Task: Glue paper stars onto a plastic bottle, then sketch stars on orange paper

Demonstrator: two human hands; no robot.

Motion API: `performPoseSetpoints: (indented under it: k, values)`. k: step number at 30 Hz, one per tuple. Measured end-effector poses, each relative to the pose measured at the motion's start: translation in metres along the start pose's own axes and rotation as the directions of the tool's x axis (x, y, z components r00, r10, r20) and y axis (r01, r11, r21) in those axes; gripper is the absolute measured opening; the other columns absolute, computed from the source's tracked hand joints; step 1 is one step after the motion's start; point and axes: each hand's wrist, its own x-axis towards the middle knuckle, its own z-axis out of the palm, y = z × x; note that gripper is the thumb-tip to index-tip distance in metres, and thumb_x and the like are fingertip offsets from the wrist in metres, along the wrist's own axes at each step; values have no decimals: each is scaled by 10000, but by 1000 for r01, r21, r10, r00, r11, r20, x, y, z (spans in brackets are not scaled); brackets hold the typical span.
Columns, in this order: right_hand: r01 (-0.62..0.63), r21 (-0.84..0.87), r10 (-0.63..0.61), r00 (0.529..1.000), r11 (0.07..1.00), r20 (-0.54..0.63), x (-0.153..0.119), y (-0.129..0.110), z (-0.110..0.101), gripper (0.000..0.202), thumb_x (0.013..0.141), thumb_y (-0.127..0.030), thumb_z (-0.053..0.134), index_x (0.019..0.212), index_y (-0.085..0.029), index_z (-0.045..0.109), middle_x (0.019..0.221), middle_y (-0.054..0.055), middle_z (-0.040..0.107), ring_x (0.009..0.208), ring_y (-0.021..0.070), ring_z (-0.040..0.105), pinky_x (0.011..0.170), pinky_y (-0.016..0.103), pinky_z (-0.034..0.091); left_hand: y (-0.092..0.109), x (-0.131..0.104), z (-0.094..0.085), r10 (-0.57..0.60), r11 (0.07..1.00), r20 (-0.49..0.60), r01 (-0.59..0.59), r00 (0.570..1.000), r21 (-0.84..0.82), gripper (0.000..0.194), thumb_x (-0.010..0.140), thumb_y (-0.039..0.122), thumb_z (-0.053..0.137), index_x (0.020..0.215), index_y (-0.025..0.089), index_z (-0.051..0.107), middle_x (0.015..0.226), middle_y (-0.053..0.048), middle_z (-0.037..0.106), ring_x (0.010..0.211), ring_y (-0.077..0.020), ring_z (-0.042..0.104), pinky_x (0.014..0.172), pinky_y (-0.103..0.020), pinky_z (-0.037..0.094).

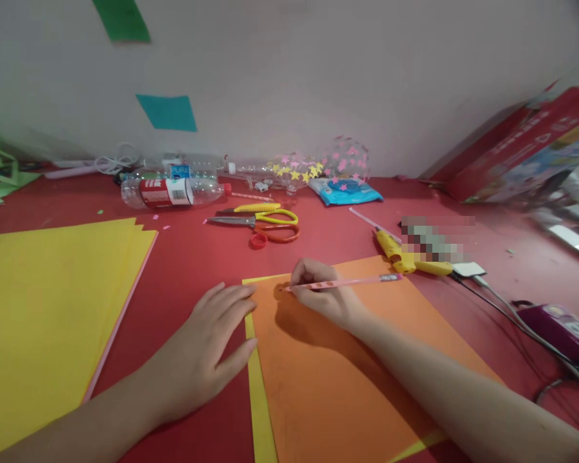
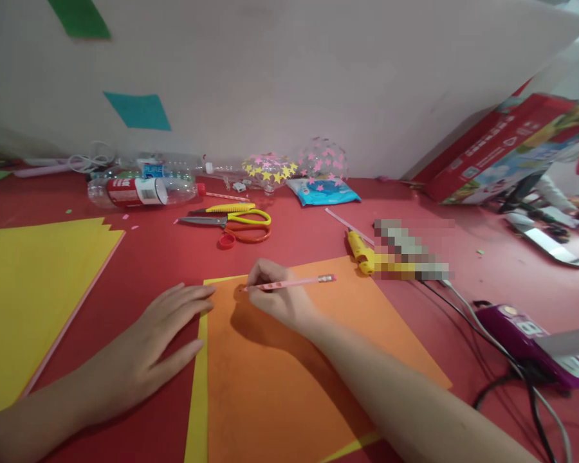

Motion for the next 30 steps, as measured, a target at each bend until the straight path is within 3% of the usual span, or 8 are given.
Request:
performPoseSetpoints:
  k: [6, 12, 24, 30]
  values:
    - [49, -55, -47, 998, 997, 42, -2, 2, 0, 111, 712, -210, 559, 645, -194, 472, 589, -45, 487, 541, 91, 399, 500, 217, 296, -1, 1, 0, 65, 996, -39, -62, 997, 70, 445, 933, 367, 442, 1339, 207, 526, 1435, -81, 512, 1348, -308, 420, 1123, -563, 324]
    - [-6, 31, 4, 998, 1000, 61, -3, -1, 0, 99, 704, -202, 561, 683, -199, 465, 583, -62, 465, 522, 84, 374, 487, 214, 276, -2, 2, 0, 101, 987, -27, -96, 995, 132, 480, 937, 397, 441, 1374, 208, 502, 1449, -82, 496, 1349, -316, 421, 1115, -566, 334]
    - [-61, 20, 60, 997, 998, 49, -1, 0, -1, 127, 710, -236, 568, 653, -201, 459, 572, -46, 500, 533, 99, 423, 511, 232, 309, -2, 1, 0, 63, 993, -8, -62, 998, 104, 461, 952, 398, 407, 1362, 213, 510, 1470, -62, 471, 1374, -286, 388, 1138, -543, 310]
    - [-3, -31, 3, 1000, 1000, -5, 0, 2, 1, 129, 741, -237, 555, 661, -203, 460, 581, -43, 511, 537, 100, 441, 509, 231, 321, -1, 0, 0, 57, 996, -22, -55, 998, 74, 454, 942, 391, 427, 1341, 203, 533, 1452, -76, 495, 1366, -300, 397, 1135, -548, 312]
